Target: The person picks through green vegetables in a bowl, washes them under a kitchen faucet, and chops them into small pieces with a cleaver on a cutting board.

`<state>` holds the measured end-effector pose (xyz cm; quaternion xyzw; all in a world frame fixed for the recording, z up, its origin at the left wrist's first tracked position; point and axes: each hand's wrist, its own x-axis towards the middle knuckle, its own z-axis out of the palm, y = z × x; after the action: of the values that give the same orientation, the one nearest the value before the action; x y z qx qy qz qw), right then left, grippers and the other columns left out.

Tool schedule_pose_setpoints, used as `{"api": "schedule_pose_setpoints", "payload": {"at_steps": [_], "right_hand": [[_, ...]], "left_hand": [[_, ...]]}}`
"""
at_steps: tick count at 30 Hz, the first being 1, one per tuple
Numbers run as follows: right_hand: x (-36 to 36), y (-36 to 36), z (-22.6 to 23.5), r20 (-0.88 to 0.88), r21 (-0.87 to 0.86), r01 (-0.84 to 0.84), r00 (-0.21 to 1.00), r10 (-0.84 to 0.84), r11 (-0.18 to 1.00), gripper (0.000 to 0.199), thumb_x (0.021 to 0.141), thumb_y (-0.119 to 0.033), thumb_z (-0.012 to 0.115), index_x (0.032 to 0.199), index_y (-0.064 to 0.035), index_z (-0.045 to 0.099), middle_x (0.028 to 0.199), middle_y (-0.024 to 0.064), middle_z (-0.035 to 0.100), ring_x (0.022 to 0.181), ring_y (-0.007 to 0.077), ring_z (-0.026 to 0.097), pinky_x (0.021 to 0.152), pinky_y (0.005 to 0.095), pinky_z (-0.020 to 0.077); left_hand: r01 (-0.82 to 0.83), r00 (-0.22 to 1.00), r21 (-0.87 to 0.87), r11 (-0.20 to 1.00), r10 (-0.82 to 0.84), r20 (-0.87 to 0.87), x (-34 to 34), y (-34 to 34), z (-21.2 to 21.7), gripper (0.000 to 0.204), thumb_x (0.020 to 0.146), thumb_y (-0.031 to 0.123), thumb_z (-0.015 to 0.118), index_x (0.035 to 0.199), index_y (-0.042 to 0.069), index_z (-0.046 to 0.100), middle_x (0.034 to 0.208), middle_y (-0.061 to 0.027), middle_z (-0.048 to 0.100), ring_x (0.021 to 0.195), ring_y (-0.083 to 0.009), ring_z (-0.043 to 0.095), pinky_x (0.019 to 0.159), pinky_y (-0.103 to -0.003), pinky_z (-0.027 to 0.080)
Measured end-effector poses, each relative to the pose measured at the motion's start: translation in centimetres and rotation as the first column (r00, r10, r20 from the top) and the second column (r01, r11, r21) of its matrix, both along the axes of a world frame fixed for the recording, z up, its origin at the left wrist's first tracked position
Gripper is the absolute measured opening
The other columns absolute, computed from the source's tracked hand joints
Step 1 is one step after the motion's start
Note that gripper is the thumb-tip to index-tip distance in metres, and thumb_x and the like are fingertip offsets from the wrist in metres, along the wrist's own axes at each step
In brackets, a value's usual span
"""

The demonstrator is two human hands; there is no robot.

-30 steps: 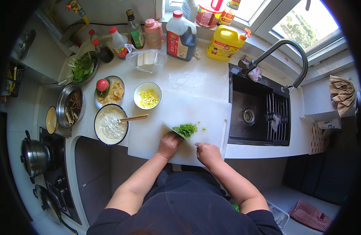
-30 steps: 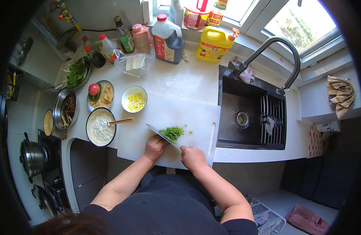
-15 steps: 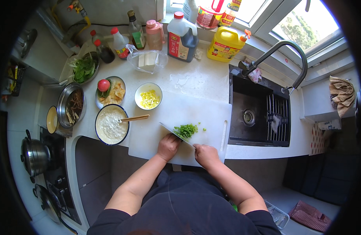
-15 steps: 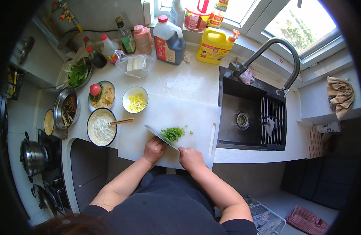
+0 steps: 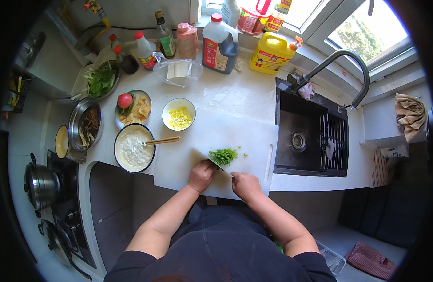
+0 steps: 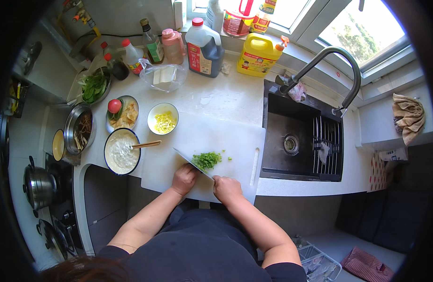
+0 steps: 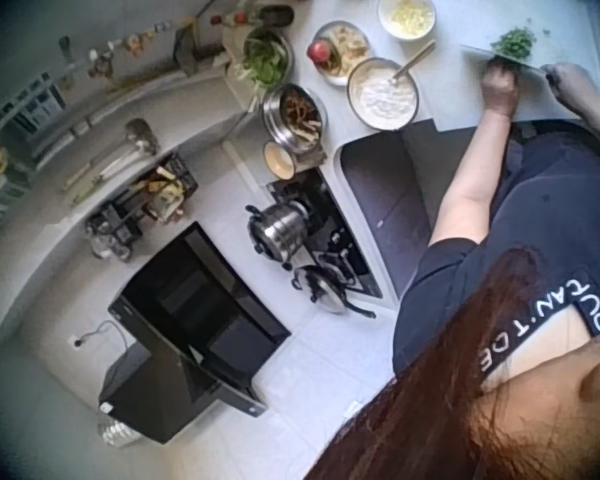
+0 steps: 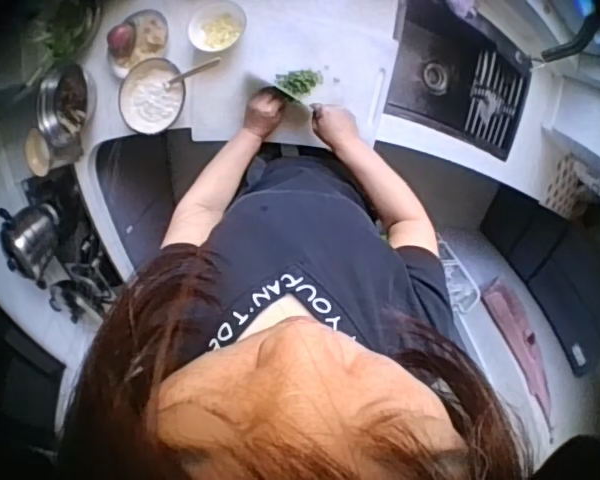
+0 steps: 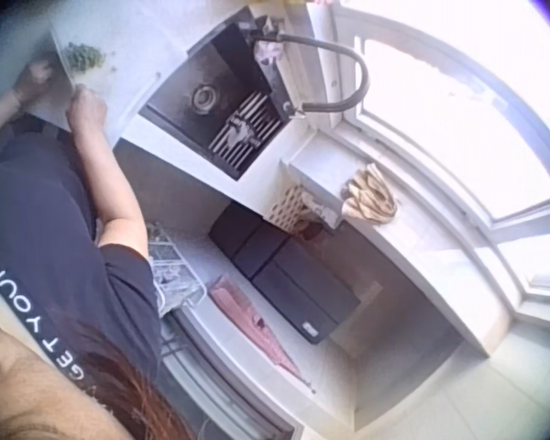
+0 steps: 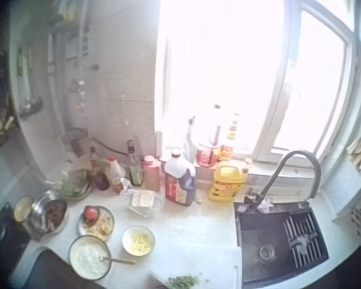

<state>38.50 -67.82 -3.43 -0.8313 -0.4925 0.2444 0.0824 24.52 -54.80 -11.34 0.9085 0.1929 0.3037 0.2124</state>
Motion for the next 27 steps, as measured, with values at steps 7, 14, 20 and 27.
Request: {"api": "schedule_pose_setpoints", "payload": {"at_steps": [7,14,20,27], "right_hand": [[0.5,0.5,0.4,-0.040,0.035,0.046,0.998,-0.045,0.998,0.020,0.083,-0.019,0.056,0.096,-0.0149,0.069,0.075,0.0159,0.066,0.071,0.0356,0.064,0.067,0.0472,0.0521],[-0.2,-0.1,0.3,-0.028,0.032,-0.007,1.000,0.008,0.999,0.020,0.083,-0.018,0.055,0.098,-0.0137,0.069,0.076,0.0160,0.067,0.071,0.0359,0.064,0.067,0.0467,0.0523],[-0.5,1.2,0.0,-0.044,0.035,0.049,0.998,-0.048,0.998,0.020,0.084,-0.019,0.055,0.099,-0.0140,0.069,0.078,0.0159,0.067,0.073,0.0348,0.065,0.068,0.0460,0.0524],[-0.4,0.0,2.4,-0.057,-0.042,-0.034,0.998,0.032,0.999,0.024,0.085,-0.017,0.051,0.102,-0.0132,0.068,0.083,0.0175,0.067,0.074,0.0368,0.065,0.068,0.0474,0.0527]], "left_hand": [[0.003,1.000,0.052,0.999,-0.002,-0.019,-0.5,0.2,1.9,0.018,0.069,0.008,0.064,0.086,0.009,0.067,0.089,-0.0040,0.063,0.083,-0.0243,0.059,0.074,-0.037,0.049],[0.002,1.000,0.011,1.000,-0.002,-0.016,-0.8,0.0,0.7,0.018,0.068,0.006,0.064,0.085,0.008,0.067,0.088,-0.0049,0.062,0.082,-0.0253,0.059,0.073,-0.037,0.050],[-0.016,1.000,-0.017,1.000,0.016,0.000,-0.7,0.0,0.8,0.011,0.070,0.004,0.063,0.081,0.007,0.063,0.087,-0.0072,0.062,0.078,-0.0262,0.059,0.069,-0.035,0.051],[-0.018,0.999,-0.010,1.000,0.018,-0.041,-1.1,0.1,-0.1,0.011,0.072,0.005,0.063,0.082,0.007,0.063,0.088,-0.0079,0.062,0.077,-0.0269,0.059,0.069,-0.036,0.050]]}}
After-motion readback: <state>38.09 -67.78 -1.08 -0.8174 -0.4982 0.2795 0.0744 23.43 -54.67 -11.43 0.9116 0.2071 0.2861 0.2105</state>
